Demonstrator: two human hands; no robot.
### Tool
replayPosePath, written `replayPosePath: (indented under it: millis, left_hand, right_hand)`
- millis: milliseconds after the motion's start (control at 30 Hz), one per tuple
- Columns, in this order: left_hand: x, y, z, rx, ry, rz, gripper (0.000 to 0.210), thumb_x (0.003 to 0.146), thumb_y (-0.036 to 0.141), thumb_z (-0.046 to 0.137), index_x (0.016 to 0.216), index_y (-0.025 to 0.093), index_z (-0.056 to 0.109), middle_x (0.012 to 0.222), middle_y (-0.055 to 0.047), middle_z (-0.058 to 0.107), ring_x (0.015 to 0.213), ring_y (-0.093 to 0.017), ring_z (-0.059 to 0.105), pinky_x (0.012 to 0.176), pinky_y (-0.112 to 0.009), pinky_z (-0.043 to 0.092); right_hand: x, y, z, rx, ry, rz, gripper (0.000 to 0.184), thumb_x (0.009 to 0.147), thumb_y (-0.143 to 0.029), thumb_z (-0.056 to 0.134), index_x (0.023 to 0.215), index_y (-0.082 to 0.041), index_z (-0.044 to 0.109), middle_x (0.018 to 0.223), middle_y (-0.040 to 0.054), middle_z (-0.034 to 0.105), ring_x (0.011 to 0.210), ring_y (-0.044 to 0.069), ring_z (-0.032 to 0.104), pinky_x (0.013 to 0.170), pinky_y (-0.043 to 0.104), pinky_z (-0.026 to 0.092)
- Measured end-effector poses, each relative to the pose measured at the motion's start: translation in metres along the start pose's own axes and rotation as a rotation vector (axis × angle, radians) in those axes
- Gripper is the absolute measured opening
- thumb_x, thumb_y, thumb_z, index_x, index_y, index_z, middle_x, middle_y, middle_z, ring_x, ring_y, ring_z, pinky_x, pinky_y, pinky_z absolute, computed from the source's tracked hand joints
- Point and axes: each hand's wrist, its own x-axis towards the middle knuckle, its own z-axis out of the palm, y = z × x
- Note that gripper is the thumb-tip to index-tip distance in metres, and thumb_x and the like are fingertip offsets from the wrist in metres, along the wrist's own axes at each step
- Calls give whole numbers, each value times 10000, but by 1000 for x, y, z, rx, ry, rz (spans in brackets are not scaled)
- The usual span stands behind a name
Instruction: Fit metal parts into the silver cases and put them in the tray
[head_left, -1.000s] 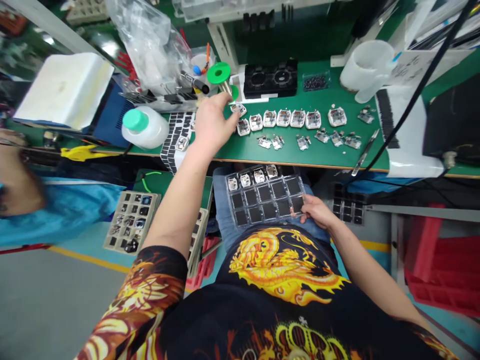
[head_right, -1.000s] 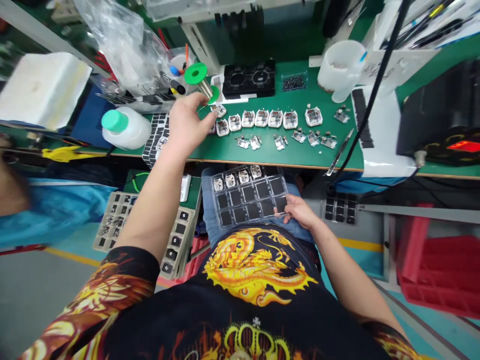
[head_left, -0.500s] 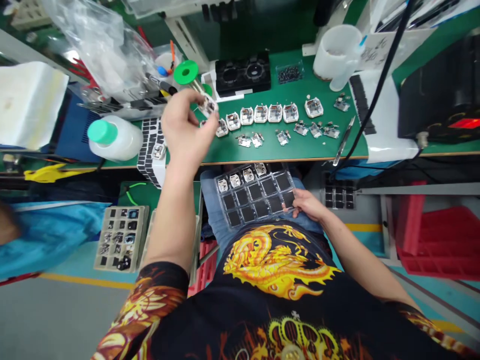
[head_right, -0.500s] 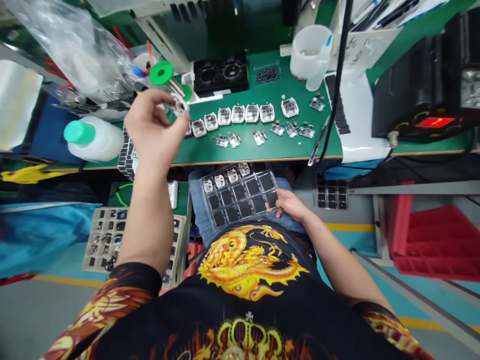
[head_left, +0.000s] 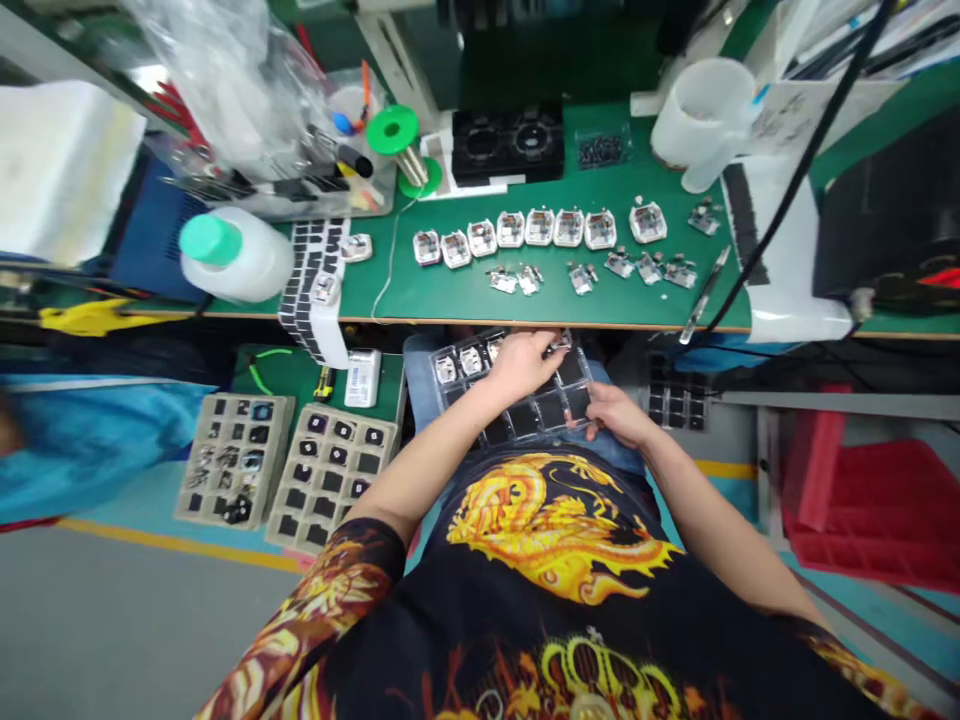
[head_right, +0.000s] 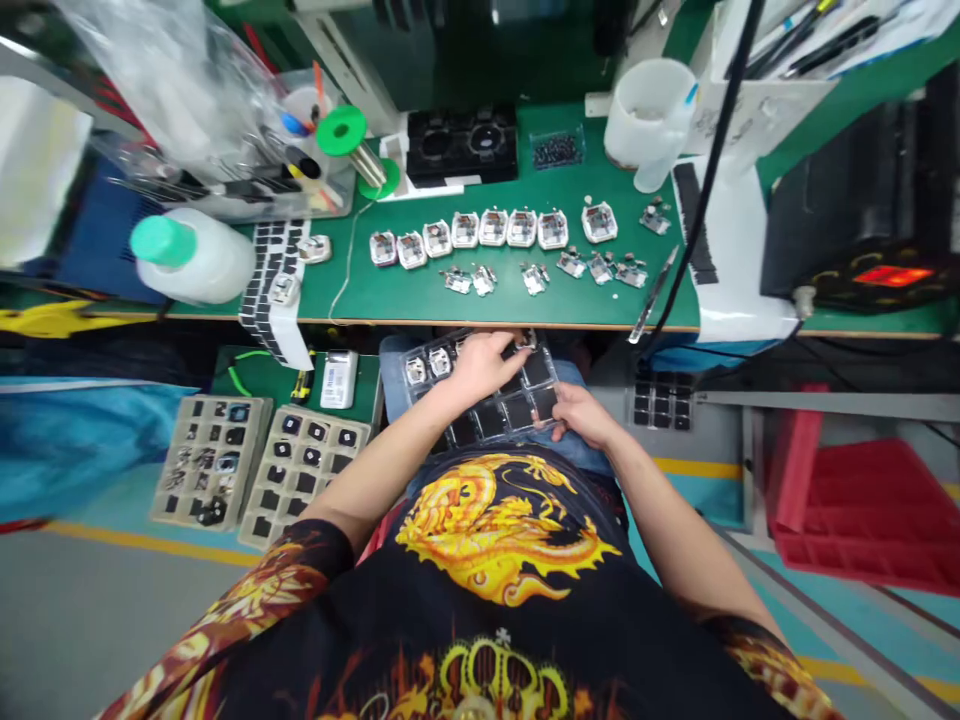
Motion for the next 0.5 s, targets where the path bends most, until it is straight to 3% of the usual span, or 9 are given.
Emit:
replayPosePath:
  millis: [100,200,267,367,433,500]
  left_hand:
    - [-9,4,-4,13,44,120,192,1064,338,690,1132,174,762,1075,-127,814,1039,-265,783,934,-393,592]
    - [-31,4,-37,-77,220,277,154,1081,310,667,1092,166,722,1204,-130,814,1129,-215,773,994,-367,596]
    - [-45,-9,-78,-88,359,293,112,1063,279,693,1115,179,702,1202,-107,823,1124,-188,773,978,-349,599]
    - [-56,-51,-157,100,486,147,170,1034,177,658,1190,221,708,1279,-84,811,1218,-220,736,1080,-425,564]
    - [-58,-90,-205,213,458,16,334,988,120,625,1295,227,700,1373,-77,780,1299,-252,686,1190,-491,513]
    - [-58,-125,-239,281,332,-82,503,909,50,577,1361,238,693,1460,-58,741,1396,-272,619,1257,-517,474]
  right_hand:
    - [-3,3,-5,-12,8,-23,456,627,-164,650,1077,-213,703,1022,35,844,713,178,768,461,207,587]
    - [-2,8,-12,-16,28,-18,458,662,-163,674,1115,-222,702,1060,35,840,742,187,776,497,233,622]
    - [0,10,-15,-25,16,-3,433,676,-167,689,1105,-224,704,1061,41,835,790,208,792,507,244,632]
    - [3,9,-16,-37,1,14,415,669,-166,697,1080,-225,703,1079,47,830,836,228,804,505,253,636]
    - [5,7,-15,-39,-6,21,426,661,-163,699,1082,-222,703,1097,51,827,838,228,806,508,257,641]
    - [8,6,-14,-41,-10,30,436,655,-162,701,1087,-217,705,1092,59,825,835,228,805,507,252,639]
